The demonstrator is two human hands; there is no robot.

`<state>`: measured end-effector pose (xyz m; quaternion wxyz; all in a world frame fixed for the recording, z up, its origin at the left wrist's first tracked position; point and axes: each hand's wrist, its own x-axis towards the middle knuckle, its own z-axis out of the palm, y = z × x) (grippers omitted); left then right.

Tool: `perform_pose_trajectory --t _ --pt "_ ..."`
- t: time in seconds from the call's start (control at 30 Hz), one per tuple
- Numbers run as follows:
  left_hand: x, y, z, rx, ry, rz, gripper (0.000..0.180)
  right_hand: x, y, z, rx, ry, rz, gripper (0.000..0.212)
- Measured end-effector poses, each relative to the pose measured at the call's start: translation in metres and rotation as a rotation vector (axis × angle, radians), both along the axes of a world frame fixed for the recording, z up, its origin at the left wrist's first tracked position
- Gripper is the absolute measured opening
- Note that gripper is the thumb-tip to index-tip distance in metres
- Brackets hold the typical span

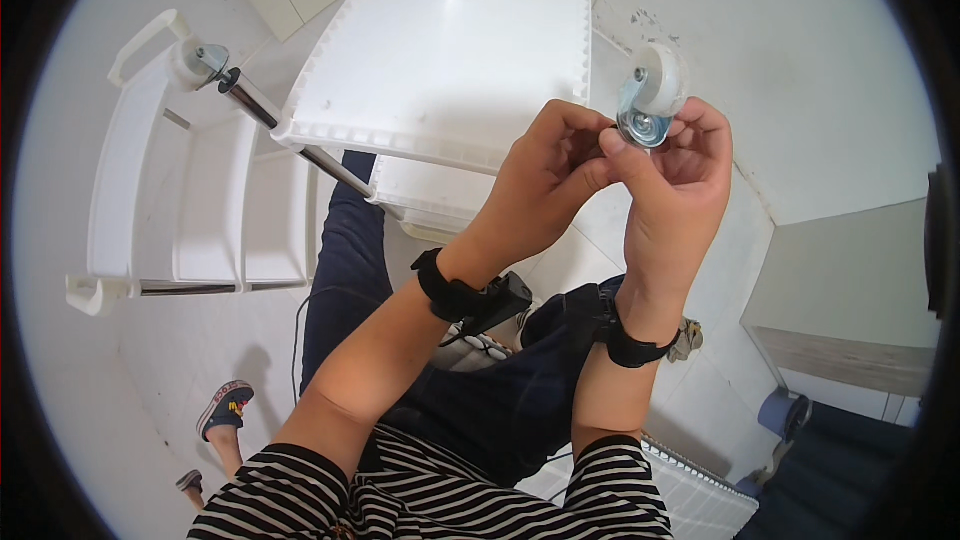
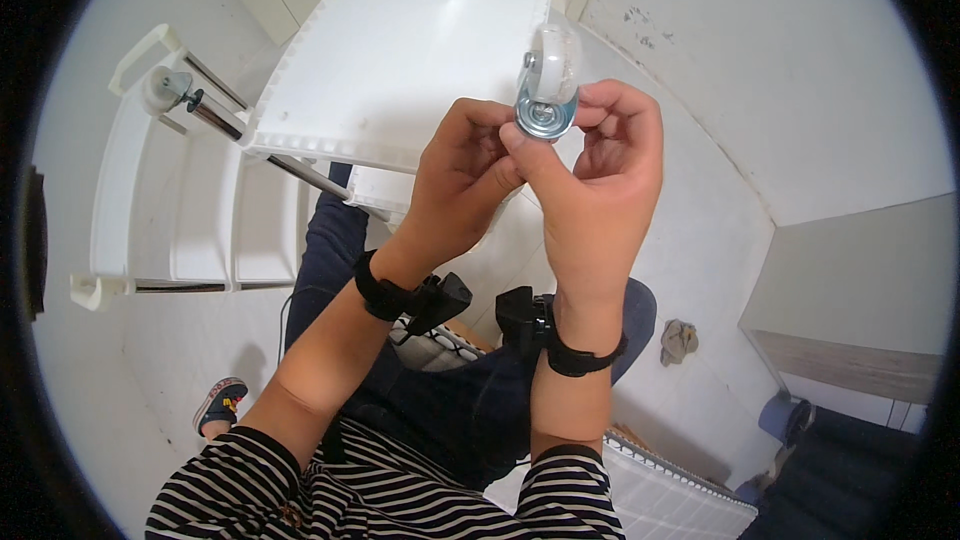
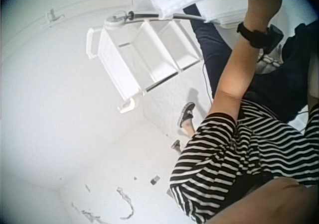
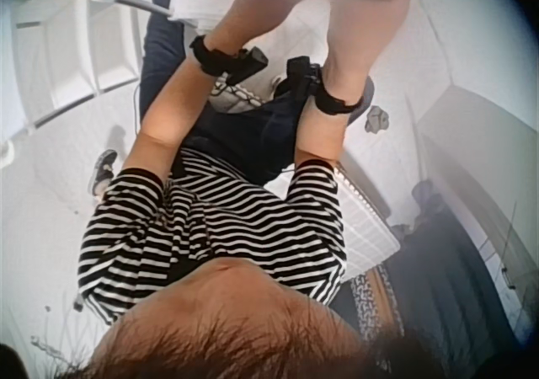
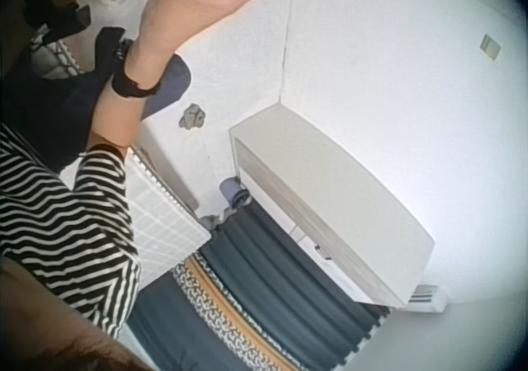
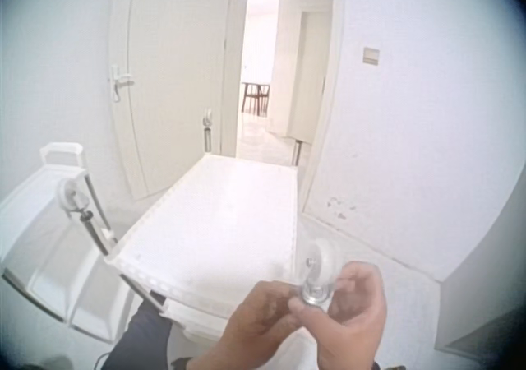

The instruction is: The recorder is assembling a white plastic utility cart by attaching casters to the poles.

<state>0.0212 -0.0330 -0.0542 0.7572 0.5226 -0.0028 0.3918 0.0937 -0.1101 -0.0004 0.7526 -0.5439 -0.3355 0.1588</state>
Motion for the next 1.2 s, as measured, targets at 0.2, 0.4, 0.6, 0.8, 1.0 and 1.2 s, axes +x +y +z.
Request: perform_pose_trajectory --t 0.2,0.4,0.6,0.8,1.0,1.2 --pt "0.003 -0.002 -0.001 0.001 -0.085 -0.026 0.026 0.007 -0.013 0.018 -0.039 0.097 0.153 0.061" --pt "-0.004 0.000 0.003 0.080 0.015 0.020 0.025 0.009 -0.005 0.004 0.064 0.160 0.190 0.059" --pt "-0.002 -0.001 0.000 0.019 0.004 0.008 0.024 0.000 -0.004 0.014 -0.008 0.038 0.093 0.060" --pt "-0.001 -0.001 0.000 0.052 -0.018 0.013 0.025 0.011 -0.013 0.014 -0.040 0.101 0.218 0.059" --pt "-0.001 0.003 0.001 0.104 0.037 0.059 0.025 -0.002 -0.004 0.004 0.058 0.149 0.072 0.052" --pt "-0.002 0.002 -0.001 0.020 -0.020 -0.037 0.026 -0.001 -0.009 0.017 -0.040 0.069 0.113 0.050"
